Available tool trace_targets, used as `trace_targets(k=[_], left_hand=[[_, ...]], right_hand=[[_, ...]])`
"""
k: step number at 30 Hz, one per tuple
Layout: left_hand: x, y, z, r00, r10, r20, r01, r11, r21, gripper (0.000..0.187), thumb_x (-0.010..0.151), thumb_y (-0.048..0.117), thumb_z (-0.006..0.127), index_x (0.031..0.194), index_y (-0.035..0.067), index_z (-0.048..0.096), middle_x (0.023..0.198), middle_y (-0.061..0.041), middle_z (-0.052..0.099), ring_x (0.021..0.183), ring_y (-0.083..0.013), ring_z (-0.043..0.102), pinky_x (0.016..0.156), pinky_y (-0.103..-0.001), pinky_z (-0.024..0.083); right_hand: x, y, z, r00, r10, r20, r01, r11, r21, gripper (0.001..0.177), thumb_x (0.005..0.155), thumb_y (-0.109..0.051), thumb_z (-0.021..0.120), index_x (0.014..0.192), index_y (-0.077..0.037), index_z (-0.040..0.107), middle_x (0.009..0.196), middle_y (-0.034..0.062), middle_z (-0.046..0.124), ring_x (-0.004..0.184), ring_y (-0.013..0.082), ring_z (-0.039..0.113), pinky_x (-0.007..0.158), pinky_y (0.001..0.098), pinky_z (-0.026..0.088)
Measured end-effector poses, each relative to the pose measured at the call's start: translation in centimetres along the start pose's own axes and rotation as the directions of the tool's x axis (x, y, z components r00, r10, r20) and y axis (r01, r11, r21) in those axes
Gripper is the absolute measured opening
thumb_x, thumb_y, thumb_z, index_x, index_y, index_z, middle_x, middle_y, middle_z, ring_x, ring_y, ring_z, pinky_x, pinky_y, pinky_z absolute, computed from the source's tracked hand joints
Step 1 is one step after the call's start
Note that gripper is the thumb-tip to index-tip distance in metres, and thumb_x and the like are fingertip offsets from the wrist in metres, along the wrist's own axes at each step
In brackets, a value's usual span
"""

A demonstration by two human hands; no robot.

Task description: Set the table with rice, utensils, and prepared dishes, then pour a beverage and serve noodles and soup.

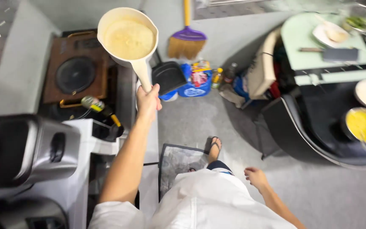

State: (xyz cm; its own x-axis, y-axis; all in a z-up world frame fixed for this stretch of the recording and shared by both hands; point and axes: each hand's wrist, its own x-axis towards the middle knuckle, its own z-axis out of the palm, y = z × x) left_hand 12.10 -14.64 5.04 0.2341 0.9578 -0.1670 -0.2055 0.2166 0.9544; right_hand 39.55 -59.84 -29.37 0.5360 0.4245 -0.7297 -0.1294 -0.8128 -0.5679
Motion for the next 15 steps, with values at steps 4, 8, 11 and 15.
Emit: trace_targets(k=[4,8,11,15], left_hand=[[-5.0,-1.0,7.4,0.993,-0.065,0.094,0.057,0.995,0.085,0.022,0.093,0.012,0.07,0.096,0.007,0.049,0.063,-0.003,0.048,0.035,-0.0114,0.04,0.031,-0.031,0.031],[-10.0,-3.2,13.9,0.936,-0.169,0.31,0.134,0.983,0.129,0.021,0.095,0.013,0.07,0.095,0.006,0.05,0.064,-0.003,0.048,0.035,-0.0114,0.041,0.031,-0.03,0.031],[-14.1,-4.7,19.1,0.817,-0.319,0.481,0.325,0.943,0.073,0.019,0.095,0.015,0.068,0.097,0.009,0.05,0.063,-0.001,0.045,0.036,-0.0087,0.038,0.033,-0.027,0.027],[-20.6,-7.3,26.8,0.592,-0.45,0.668,0.546,0.834,0.078,0.015,0.097,0.016,0.065,0.098,0.011,0.05,0.065,0.002,0.045,0.039,-0.0054,0.035,0.034,-0.024,0.023]], right_hand=[[-2.8,0.7,-2.0,0.998,-0.047,-0.041,0.051,0.992,0.119,0.04,0.088,-0.026,0.068,0.121,-0.004,0.072,0.096,0.0057,0.076,0.081,0.0174,0.07,0.063,0.0328,0.052],[-4.5,3.5,-4.7,0.995,-0.027,-0.101,0.051,0.968,0.244,0.034,0.091,-0.025,0.069,0.117,-0.004,0.073,0.092,0.0063,0.074,0.076,0.0152,0.065,0.061,0.0308,0.048],[-0.8,12.0,-5.7,0.992,-0.01,-0.123,0.061,0.908,0.415,0.029,0.092,-0.023,0.071,0.112,-0.003,0.073,0.09,0.0071,0.073,0.075,0.015,0.065,0.061,0.0288,0.049],[-2.7,19.1,-9.6,0.98,0.144,-0.134,-0.076,0.907,0.414,0.024,0.09,-0.023,0.069,0.108,-0.008,0.074,0.086,0.0057,0.074,0.07,0.0177,0.064,0.055,0.0316,0.047]])
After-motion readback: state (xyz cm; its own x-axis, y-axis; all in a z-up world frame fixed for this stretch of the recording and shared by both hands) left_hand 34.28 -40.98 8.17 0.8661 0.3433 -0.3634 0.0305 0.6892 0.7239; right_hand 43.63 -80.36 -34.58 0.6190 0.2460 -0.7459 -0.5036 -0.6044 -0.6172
